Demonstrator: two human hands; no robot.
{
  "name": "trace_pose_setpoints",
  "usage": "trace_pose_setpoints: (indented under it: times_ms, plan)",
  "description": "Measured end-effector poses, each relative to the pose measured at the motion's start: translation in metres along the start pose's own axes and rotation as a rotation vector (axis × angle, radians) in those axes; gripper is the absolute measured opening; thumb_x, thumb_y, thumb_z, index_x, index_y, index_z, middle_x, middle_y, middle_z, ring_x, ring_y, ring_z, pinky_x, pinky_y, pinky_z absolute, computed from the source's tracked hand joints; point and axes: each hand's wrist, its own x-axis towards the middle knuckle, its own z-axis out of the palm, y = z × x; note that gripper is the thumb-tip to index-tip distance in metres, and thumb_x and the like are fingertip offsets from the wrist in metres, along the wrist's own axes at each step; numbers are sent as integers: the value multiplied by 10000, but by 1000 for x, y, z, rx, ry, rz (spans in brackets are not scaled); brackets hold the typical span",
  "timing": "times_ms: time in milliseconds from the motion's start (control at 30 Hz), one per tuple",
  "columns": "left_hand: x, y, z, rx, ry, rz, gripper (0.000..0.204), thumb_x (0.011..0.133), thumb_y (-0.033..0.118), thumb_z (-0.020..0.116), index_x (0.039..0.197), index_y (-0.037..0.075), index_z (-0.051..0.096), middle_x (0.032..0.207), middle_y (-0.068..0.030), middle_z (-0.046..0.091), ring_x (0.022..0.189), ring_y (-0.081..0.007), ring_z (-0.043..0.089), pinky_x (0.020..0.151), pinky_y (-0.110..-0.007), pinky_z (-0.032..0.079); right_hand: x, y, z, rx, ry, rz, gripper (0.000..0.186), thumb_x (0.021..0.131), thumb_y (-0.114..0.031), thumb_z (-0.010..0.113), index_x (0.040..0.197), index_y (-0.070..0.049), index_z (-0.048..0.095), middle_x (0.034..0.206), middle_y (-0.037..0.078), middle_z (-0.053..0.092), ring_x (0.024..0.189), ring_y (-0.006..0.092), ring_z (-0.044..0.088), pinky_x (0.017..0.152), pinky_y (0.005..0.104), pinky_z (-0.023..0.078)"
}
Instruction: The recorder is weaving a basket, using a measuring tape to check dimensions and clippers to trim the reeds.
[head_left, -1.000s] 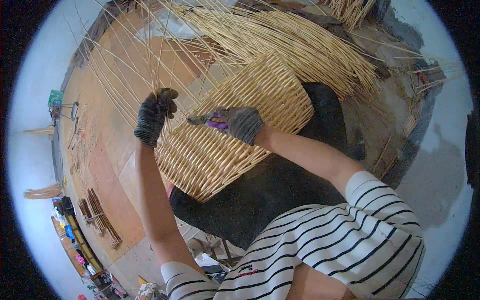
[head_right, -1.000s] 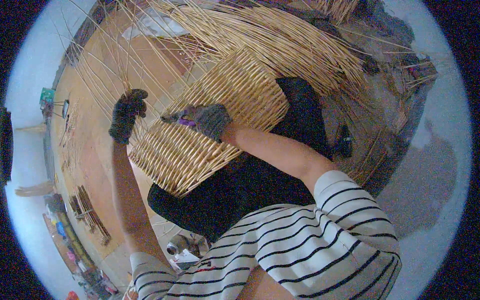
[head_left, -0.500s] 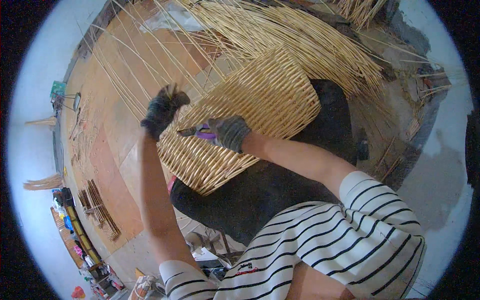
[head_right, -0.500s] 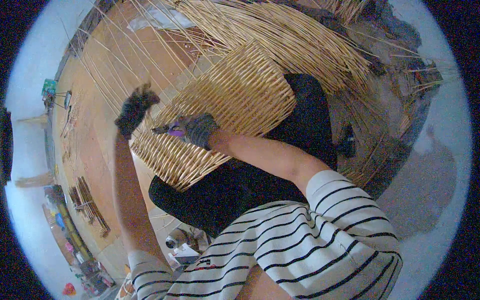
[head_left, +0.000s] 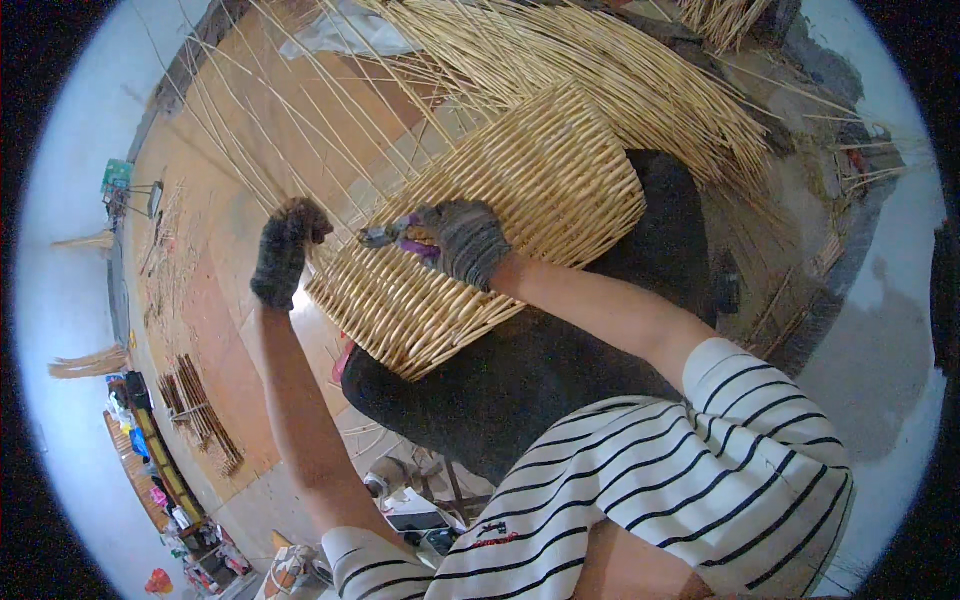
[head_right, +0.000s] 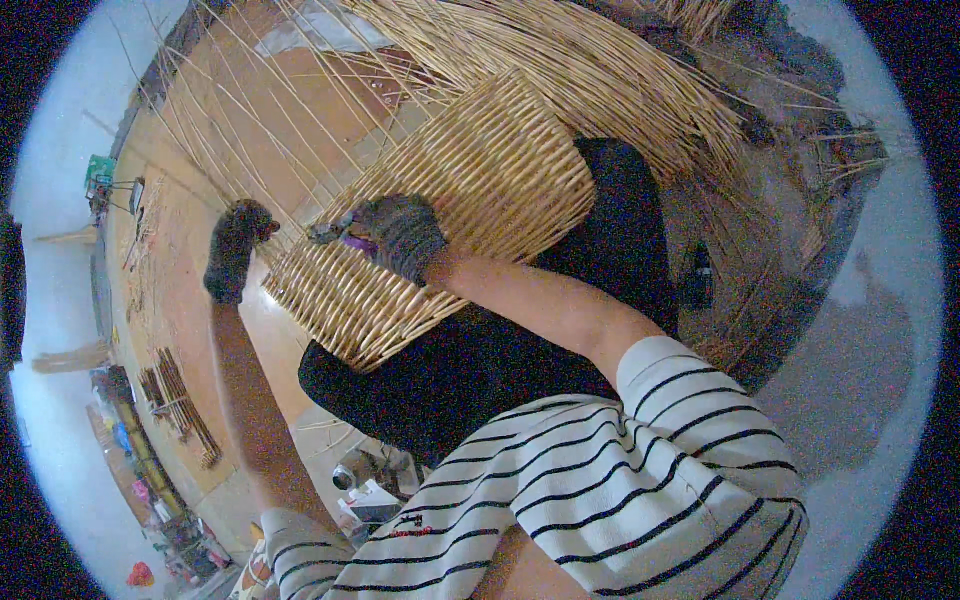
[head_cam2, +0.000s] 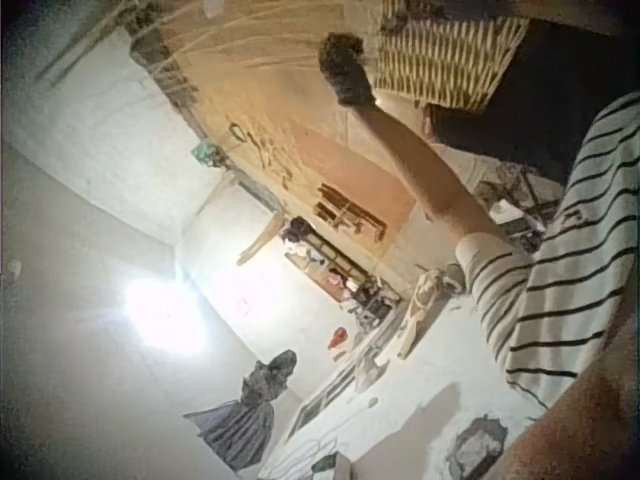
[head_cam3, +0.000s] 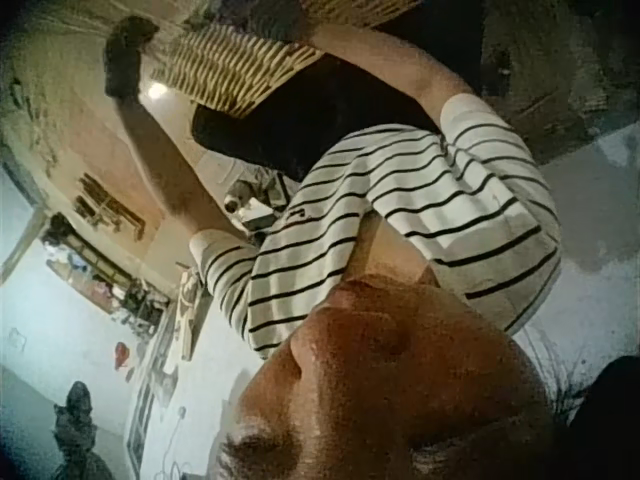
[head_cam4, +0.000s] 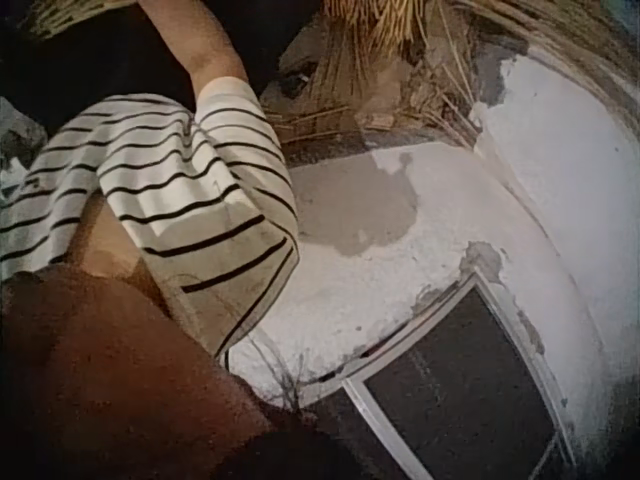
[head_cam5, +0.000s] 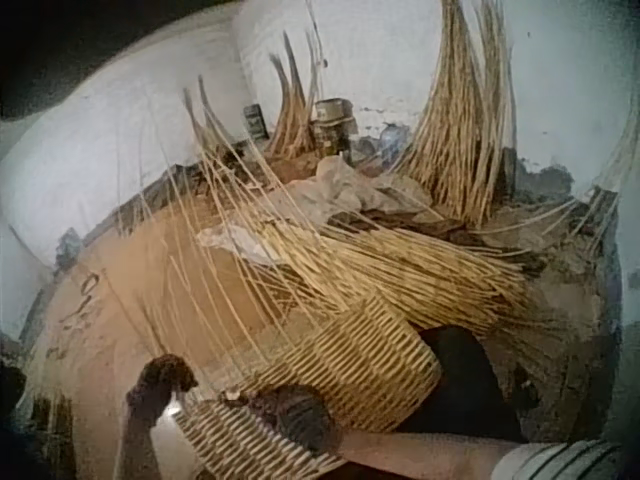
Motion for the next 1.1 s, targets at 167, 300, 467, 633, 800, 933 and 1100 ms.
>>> trace_pose_setpoints:
  times_ms: [167,300,467,633,800,933,1100]
  plan:
    - [-21,14,-5,-128,121,-53,379,919,350,417,739,25,493,656,-42,466,618,-148,467,684,-308,440,17,-20,-7,-182,-145,-2,513,659,-413,641,1055,-107,526,926,105,564,865,266,538,746,429,401]
    - [-28,18,-5,-244,193,-44,391,913,368,421,738,24,482,677,-55,476,640,-155,483,733,-338,454,21,-29,20,-238,-46,-54,547,678,-432,623,1084,-80,517,903,104,565,858,256,536,747,421,395]
    - [-35,12,-7,-274,239,-17,362,891,390,460,779,47,486,679,-43,476,597,-140,469,669,-337,475,27,-32,41,-154,-17,-51,534,681,-406,633,1098,-98,505,897,105,581,835,260,561,727,417,417]
    - [-58,10,-19,-172,549,-263,219,886,277,474,853,67,525,681,-21,500,498,-105,444,493,-270,443,16,-16,18,57,-119,-47,469,735,-436,615,1053,-105,520,829,116,609,709,242,609,626,398,473]
    - [-49,-22,35,-122,497,-454,300,878,282,503,1065,60,575,756,-32,573,436,-89,455,406,-241,402,48,0,-13,896,-825,705,607,725,-628,540,980,-77,517,671,115,558,525,242,574,474,367,497]
    - [-45,-42,47,-208,573,-509,296,869,279,523,1058,59,581,726,-22,568,436,-86,440,400,-242,401,75,7,-11,1031,-1000,825,680,656,-669,583,891,-35,500,628,133,516,464,282,515,476,408,485]
    - [-55,-48,51,-375,512,-509,232,880,252,499,970,50,568,817,-43,624,472,-92,475,409,-247,415,77,-5,-14,1019,-896,625,517,703,-632,572,675,-119,518,563,49,515,449,146,502,383,286,413]
